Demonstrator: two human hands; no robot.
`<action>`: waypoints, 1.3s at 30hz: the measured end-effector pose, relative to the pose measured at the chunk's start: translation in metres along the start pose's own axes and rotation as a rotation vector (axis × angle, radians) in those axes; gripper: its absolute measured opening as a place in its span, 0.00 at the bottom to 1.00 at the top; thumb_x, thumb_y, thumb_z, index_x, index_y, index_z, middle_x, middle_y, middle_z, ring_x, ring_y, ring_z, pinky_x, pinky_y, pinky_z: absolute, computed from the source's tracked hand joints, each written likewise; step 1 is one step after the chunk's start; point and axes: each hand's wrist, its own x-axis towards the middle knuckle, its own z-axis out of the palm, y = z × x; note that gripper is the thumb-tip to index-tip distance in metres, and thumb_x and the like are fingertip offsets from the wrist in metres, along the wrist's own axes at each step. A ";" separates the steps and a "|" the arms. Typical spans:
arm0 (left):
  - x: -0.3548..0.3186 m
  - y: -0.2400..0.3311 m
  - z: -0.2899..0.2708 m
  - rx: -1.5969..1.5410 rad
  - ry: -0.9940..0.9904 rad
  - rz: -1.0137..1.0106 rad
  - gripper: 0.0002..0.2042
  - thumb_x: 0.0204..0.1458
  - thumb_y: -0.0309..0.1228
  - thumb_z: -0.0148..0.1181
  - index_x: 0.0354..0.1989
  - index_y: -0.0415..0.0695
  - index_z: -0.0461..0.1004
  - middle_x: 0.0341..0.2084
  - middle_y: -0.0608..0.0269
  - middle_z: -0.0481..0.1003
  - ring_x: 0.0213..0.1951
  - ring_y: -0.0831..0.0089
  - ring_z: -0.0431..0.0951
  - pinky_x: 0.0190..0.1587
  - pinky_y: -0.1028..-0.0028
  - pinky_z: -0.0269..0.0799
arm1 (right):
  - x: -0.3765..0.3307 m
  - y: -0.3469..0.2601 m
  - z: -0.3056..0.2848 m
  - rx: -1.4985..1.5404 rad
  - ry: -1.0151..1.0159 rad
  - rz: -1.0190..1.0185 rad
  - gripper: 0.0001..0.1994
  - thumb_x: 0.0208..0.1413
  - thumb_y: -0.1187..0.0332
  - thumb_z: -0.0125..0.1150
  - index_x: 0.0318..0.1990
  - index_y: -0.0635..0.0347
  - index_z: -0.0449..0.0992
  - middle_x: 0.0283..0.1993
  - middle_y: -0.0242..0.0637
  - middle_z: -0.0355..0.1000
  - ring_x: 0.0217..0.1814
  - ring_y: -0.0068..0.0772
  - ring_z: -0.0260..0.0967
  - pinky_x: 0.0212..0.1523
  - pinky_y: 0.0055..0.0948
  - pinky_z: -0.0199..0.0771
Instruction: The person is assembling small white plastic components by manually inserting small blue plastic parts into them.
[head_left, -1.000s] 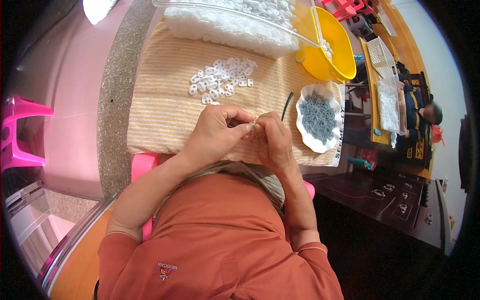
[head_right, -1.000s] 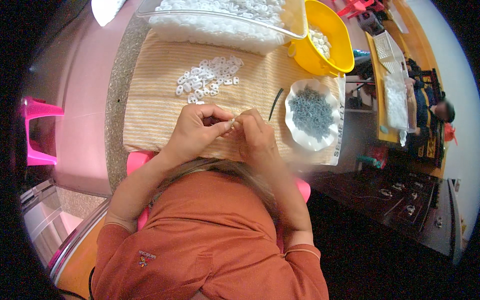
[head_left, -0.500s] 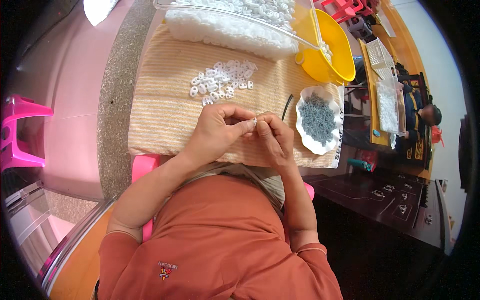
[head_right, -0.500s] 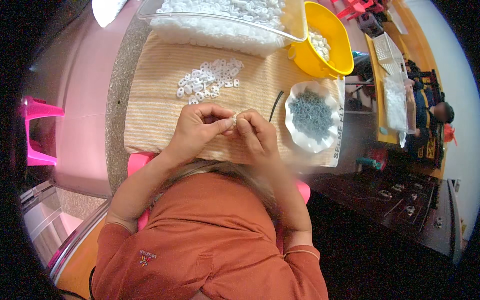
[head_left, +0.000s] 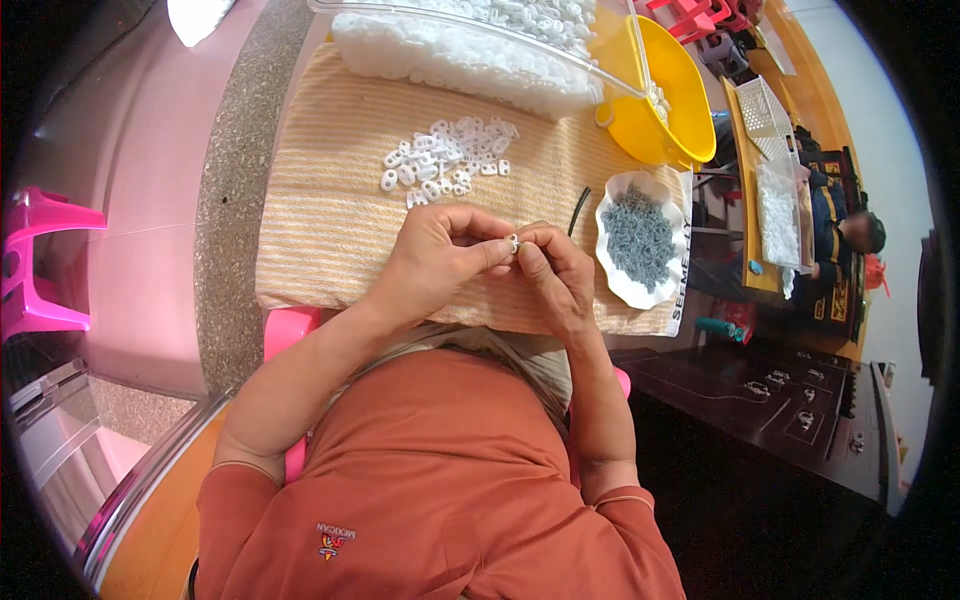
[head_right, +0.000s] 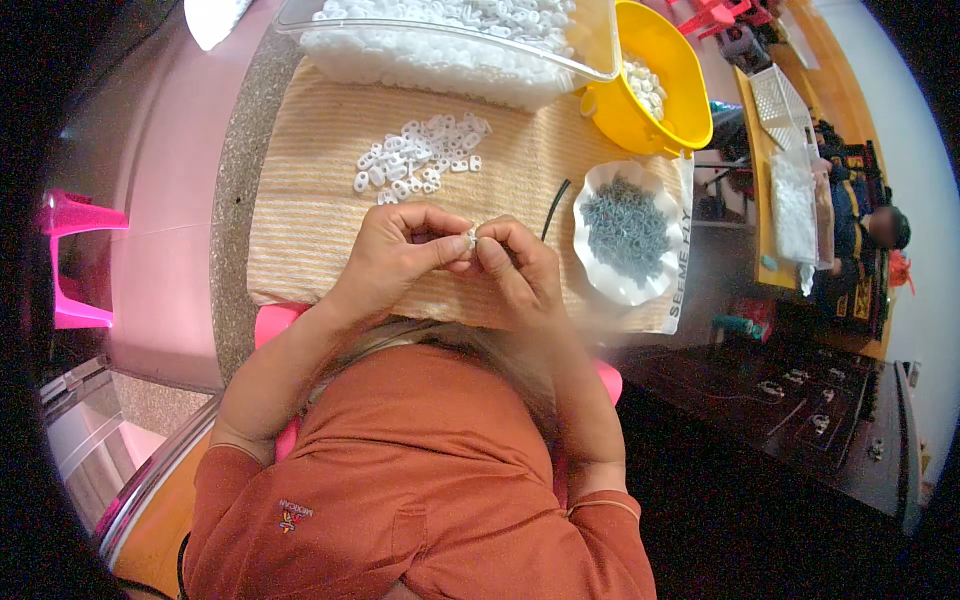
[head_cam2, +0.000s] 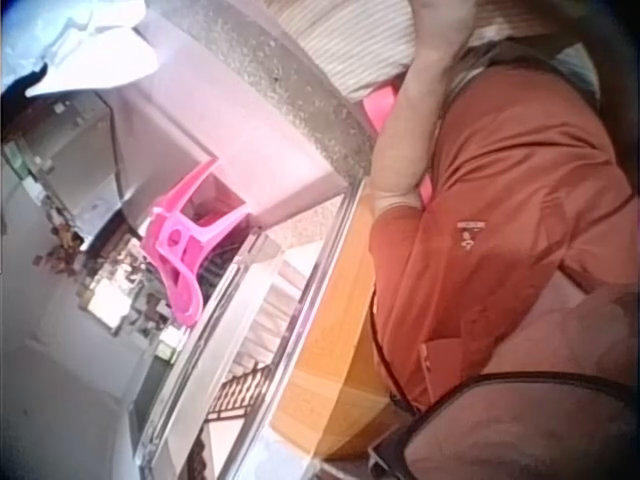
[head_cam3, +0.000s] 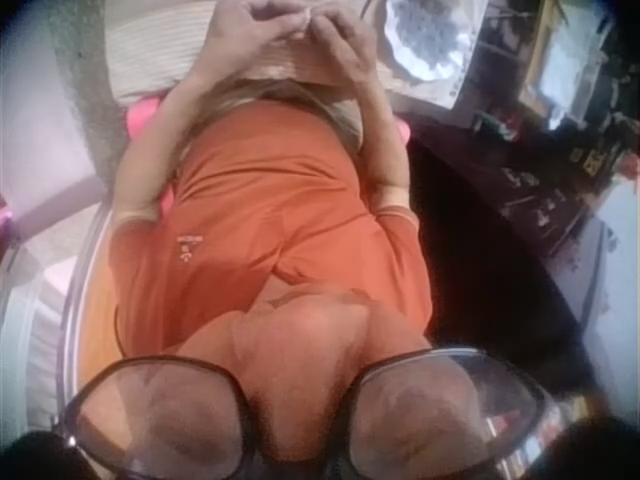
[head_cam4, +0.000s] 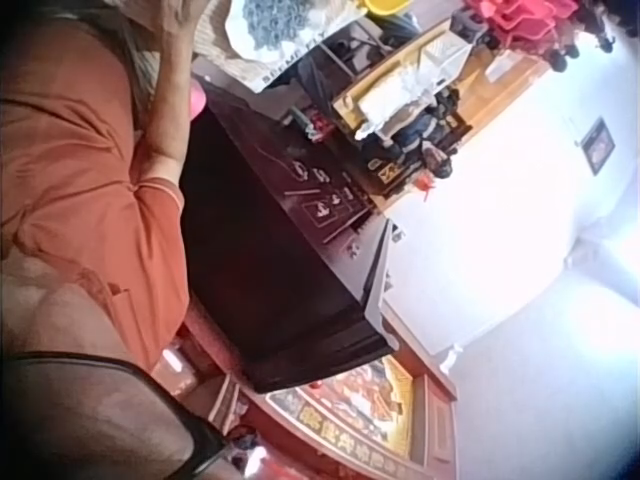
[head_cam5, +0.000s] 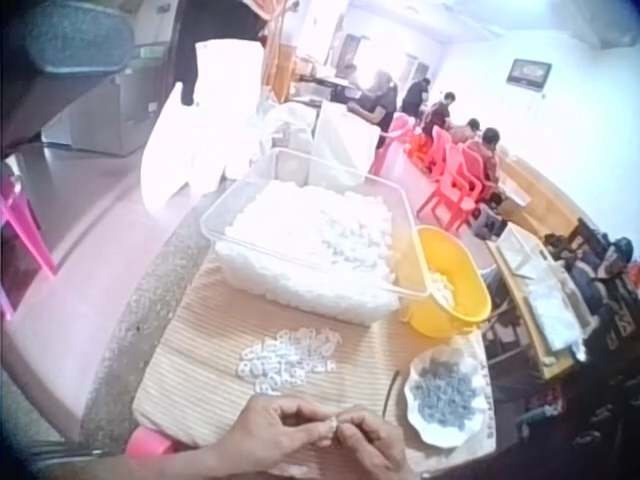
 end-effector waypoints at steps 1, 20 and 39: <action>0.000 0.000 0.000 0.000 0.000 0.000 0.08 0.52 0.21 0.60 0.39 0.33 0.76 0.31 0.62 0.78 0.31 0.80 0.77 0.35 0.81 0.75 | 0.000 -0.001 0.000 -0.031 -0.001 -0.017 0.07 0.63 0.70 0.50 0.37 0.65 0.71 0.34 0.30 0.70 0.39 0.17 0.65 0.42 0.19 0.66; -0.004 -0.005 0.001 0.144 -0.015 0.070 0.07 0.51 0.20 0.60 0.38 0.34 0.76 0.29 0.63 0.78 0.31 0.80 0.78 0.36 0.81 0.75 | 0.000 -0.004 0.002 -0.501 0.043 -0.307 0.05 0.59 0.74 0.53 0.31 0.63 0.68 0.28 0.42 0.68 0.30 0.33 0.69 0.32 0.25 0.68; -0.002 0.001 0.001 0.024 0.023 0.000 0.08 0.52 0.22 0.59 0.40 0.33 0.75 0.31 0.62 0.77 0.31 0.80 0.77 0.35 0.81 0.75 | -0.001 -0.007 -0.001 0.109 -0.016 0.022 0.08 0.58 0.76 0.55 0.44 0.68 0.73 0.37 0.33 0.73 0.37 0.19 0.71 0.38 0.17 0.70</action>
